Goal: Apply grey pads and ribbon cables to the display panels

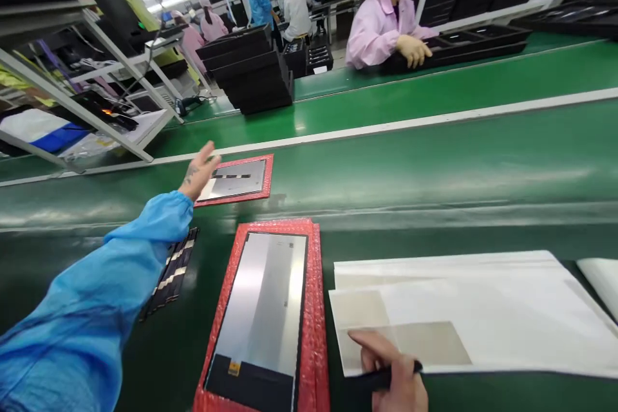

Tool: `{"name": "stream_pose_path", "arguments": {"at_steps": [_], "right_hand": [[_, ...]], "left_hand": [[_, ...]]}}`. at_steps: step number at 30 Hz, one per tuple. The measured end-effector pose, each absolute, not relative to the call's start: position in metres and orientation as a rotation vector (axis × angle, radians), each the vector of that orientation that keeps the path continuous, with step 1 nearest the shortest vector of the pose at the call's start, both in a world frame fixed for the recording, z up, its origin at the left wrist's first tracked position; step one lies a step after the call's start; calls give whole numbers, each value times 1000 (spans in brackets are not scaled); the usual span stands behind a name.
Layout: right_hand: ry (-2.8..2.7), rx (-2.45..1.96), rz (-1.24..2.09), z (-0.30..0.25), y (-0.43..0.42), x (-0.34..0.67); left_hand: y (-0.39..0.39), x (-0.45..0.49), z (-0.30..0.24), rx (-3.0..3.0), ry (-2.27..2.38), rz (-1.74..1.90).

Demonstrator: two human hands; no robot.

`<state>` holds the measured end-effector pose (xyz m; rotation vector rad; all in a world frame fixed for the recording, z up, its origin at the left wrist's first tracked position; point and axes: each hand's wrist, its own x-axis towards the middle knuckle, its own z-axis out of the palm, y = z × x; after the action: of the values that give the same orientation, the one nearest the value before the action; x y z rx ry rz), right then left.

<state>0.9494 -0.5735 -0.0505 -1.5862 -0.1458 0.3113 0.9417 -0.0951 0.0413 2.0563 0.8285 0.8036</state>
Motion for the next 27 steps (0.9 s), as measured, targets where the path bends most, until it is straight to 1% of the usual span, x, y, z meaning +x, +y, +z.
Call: {"name": "stream_pose_path", "arguments": {"at_steps": [3, 5, 7, 10, 13, 17, 21, 27], "right_hand": [[135, -1475, 336, -29, -576, 960], [299, -1398, 319, -21, -587, 970], [351, -1389, 316, -16, -602, 981], [310, -1450, 332, -14, -623, 992], [184, -1551, 355, -14, -631, 997], [7, -1716, 385, -23, -626, 1001], [12, -1767, 312, -34, -618, 1002], [-17, -1793, 305, -35, -610, 1001]], "left_hand": [[-178, 950, 20, 2207, 475, 478], [-240, 954, 12, 2274, 162, 308], [-298, 958, 9, 2474, -388, 29], [-360, 972, 11, 2603, -719, -336], [-391, 995, 9, 2668, -826, -595], [-399, 1018, 1, 2701, -881, -803], [-395, 1023, -3, 2662, -857, -836], [-394, 1020, -1, 2649, -826, -817]]}}
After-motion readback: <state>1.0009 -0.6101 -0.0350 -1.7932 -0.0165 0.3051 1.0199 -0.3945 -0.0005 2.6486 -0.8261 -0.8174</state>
